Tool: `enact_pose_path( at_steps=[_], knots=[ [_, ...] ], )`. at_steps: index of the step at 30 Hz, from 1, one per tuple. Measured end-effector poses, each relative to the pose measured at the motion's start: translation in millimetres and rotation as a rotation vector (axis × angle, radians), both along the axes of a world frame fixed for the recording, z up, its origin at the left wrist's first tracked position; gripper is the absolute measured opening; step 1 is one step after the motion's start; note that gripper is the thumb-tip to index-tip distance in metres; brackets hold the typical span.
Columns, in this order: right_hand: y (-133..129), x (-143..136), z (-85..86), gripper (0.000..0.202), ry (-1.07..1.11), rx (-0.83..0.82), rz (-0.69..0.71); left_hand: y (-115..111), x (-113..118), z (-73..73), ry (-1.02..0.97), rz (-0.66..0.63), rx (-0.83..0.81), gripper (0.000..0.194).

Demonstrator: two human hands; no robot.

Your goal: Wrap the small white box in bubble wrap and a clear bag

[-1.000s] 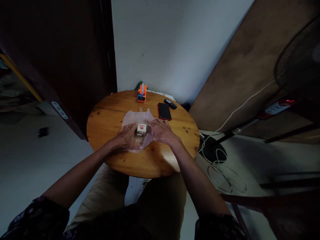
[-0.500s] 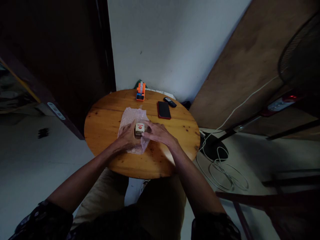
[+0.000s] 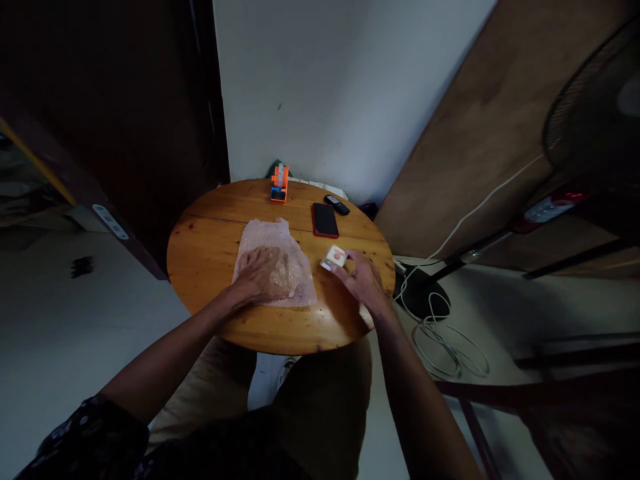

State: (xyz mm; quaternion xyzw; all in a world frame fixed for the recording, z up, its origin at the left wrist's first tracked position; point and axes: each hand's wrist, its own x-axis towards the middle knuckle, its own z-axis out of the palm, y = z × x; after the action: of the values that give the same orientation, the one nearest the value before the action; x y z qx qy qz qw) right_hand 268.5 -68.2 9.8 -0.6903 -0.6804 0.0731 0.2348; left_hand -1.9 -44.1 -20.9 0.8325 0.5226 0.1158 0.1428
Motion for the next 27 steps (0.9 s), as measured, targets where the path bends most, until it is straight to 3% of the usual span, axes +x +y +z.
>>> enact_pose_path(
  at_steps=[3, 6, 8, 10, 12, 14, 16, 20, 27],
  knots=[
    [-4.0, 13.4, -3.4, 0.056, -0.124, -0.057, -0.078, 0.5, 1.1, 0.5, 0.007, 0.000, 0.000, 0.102],
    [-9.7, -2.4, 8.8, 0.061, -0.171, 0.073, -0.077, 1.3, 1.9, -0.8, -0.002, 0.001, 0.016, 0.102],
    [-14.0, -28.2, 20.2, 0.051, -0.150, 0.132, 0.037, 1.5, 2.2, -2.3, -0.006, -0.002, 0.026, 0.102],
    [-15.4, -60.5, 27.5, 0.041, -0.116, 0.122, 0.249, 1.3, 2.8, -3.4, -0.007, -0.003, 0.032, 0.102],
    [-10.7, -90.9, 27.8, 0.038, -0.106, 0.041, 0.485, 0.8, 3.6, -3.5, -0.001, 0.002, 0.031, 0.100],
    [0.6, -110.7, 22.6, 0.039, -0.118, -0.028, 0.589, 0.5, 4.3, -2.3, 0.009, 0.015, 0.027, 0.101],
    [15.0, -115.5, 15.2, 0.041, -0.187, -0.085, 0.530, 0.3, 4.5, -0.2, 0.007, 0.019, 0.019, 0.106],
    [32.9, -95.8, 3.7, 0.041, -0.387, -0.151, 0.302, -0.5, 4.2, 3.2, 0.014, 0.007, -0.035, 0.113],
    [26.2, -89.8, -11.8, 0.039, -0.493, -0.068, 0.245, 2.9, -4.9, 8.0, 0.046, -0.033, -0.070, 0.105]
  ],
)
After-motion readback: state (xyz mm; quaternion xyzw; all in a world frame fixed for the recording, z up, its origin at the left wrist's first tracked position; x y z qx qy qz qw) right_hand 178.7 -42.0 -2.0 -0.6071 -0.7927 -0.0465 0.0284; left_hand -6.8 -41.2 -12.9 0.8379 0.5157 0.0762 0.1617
